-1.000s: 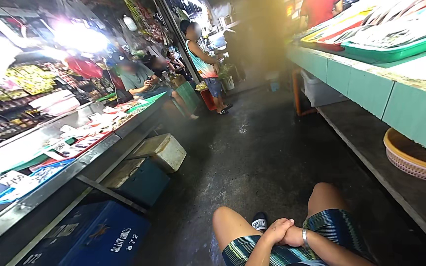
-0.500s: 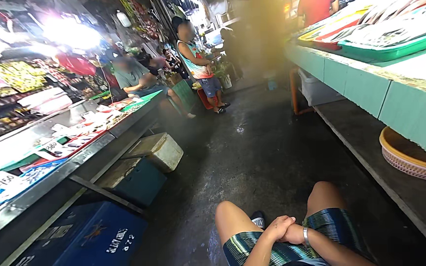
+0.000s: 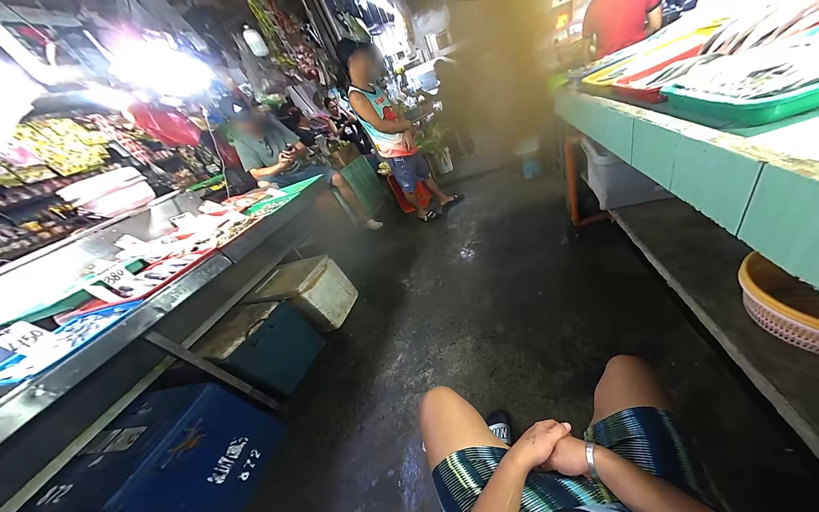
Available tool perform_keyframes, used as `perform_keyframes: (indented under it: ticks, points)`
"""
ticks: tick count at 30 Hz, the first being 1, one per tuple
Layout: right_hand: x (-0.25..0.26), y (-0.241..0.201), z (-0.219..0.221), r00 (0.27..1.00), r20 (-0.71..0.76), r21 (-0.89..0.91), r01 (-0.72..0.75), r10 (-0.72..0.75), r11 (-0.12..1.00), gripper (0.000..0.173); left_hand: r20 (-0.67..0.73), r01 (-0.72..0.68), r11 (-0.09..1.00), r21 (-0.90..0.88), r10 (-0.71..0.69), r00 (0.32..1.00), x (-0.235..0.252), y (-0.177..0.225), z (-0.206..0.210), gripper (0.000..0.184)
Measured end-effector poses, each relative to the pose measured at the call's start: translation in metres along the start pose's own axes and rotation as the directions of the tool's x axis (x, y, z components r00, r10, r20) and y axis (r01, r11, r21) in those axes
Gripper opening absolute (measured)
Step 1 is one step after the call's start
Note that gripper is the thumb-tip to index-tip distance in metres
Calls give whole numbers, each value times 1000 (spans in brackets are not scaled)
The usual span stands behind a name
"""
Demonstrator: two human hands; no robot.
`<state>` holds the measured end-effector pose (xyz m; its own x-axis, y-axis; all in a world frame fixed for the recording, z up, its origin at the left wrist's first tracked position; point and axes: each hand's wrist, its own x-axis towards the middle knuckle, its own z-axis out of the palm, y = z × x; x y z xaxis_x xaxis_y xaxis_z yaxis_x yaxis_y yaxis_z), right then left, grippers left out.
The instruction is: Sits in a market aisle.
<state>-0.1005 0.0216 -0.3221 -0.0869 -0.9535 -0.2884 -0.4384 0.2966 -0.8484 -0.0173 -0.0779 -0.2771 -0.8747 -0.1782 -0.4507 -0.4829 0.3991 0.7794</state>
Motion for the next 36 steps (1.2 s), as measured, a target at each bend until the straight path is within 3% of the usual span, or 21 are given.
perform_keyframes:
  ticks: [15, 26, 36]
  points:
    - [13, 0, 11, 998, 67, -48, 11, -8, 999, 42, -21, 20, 998, -56, -21, 1000, -17, 0, -6, 56]
    - [1, 4, 0, 999, 11, -31, -43, 43, 999, 41, 8, 1, 1000, -9, -1, 1000, -1, 4, 0, 57]
    - [21, 16, 14, 998, 54, -87, 46, -41, 995, 40, -28, -8, 1000, -10, 8, 1000, -4, -14, -2, 57]
